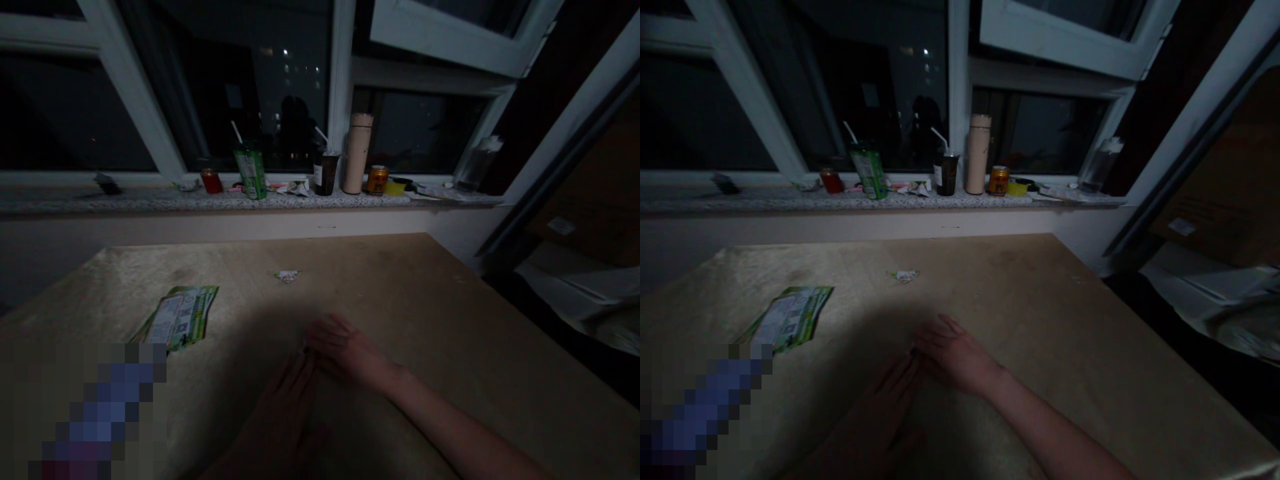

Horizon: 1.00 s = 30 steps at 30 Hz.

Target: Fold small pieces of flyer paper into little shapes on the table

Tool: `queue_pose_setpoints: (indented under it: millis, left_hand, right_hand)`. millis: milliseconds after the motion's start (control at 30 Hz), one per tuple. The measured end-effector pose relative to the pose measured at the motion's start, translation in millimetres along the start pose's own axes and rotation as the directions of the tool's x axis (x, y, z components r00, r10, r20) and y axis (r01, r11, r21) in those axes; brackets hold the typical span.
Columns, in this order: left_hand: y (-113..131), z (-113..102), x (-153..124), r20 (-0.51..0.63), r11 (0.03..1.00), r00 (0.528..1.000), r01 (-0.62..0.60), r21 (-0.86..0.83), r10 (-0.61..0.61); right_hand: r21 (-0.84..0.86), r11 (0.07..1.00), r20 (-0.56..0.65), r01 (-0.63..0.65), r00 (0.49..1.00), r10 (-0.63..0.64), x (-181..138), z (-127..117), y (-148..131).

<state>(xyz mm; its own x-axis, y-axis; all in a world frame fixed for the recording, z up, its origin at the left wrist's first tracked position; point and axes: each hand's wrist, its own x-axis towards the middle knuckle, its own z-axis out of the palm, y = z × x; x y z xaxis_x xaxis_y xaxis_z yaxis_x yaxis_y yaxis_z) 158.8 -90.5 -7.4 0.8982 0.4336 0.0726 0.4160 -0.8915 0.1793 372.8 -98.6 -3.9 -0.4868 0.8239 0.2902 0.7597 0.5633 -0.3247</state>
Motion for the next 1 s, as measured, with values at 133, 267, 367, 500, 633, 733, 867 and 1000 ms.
queue_pose_setpoints:
  millis: [133,267,367,500,633,733,867,1000]
  left_hand:
    - [-3,-3,0,0.052,0.998,0.998,0.043,-0.039,-0.041]
    - [-1,-7,2,0.101,0.996,0.994,0.055,-0.069,-0.048]
    - [-1,-6,3,0.104,0.996,0.993,0.056,-0.076,-0.048]
    - [-1,-2,1,0.061,0.995,0.997,0.055,-0.085,-0.050]
    - [1,-1,1,0.046,0.994,0.997,0.063,-0.085,-0.060]
    - [1,-2,2,0.047,0.992,0.996,0.076,-0.098,-0.071]
    - [-1,-4,2,0.041,0.991,0.996,0.081,-0.105,-0.077]
    - [-1,-5,2,0.067,0.994,0.996,0.065,-0.085,-0.059]
  right_hand:
    - [0.019,0.999,0.126,-0.034,0.992,0.031,-4,-3,-5]
    - [0.076,0.995,0.181,-0.058,0.983,0.044,-6,-9,-7]
    - [0.083,0.995,0.180,-0.058,0.983,0.042,-7,-9,-6]
    - [0.050,0.997,0.122,-0.053,0.991,0.047,-10,-6,-6]
    - [0.003,0.998,0.058,-0.057,0.997,0.057,-13,-5,-9]
    - [0.004,0.999,0.035,-0.045,0.998,0.045,-12,-6,-10]
    - [0.010,0.999,0.016,-0.046,0.999,0.046,-10,-6,-8]
    - [0.009,0.998,0.037,-0.056,0.998,0.056,-12,-6,-7]
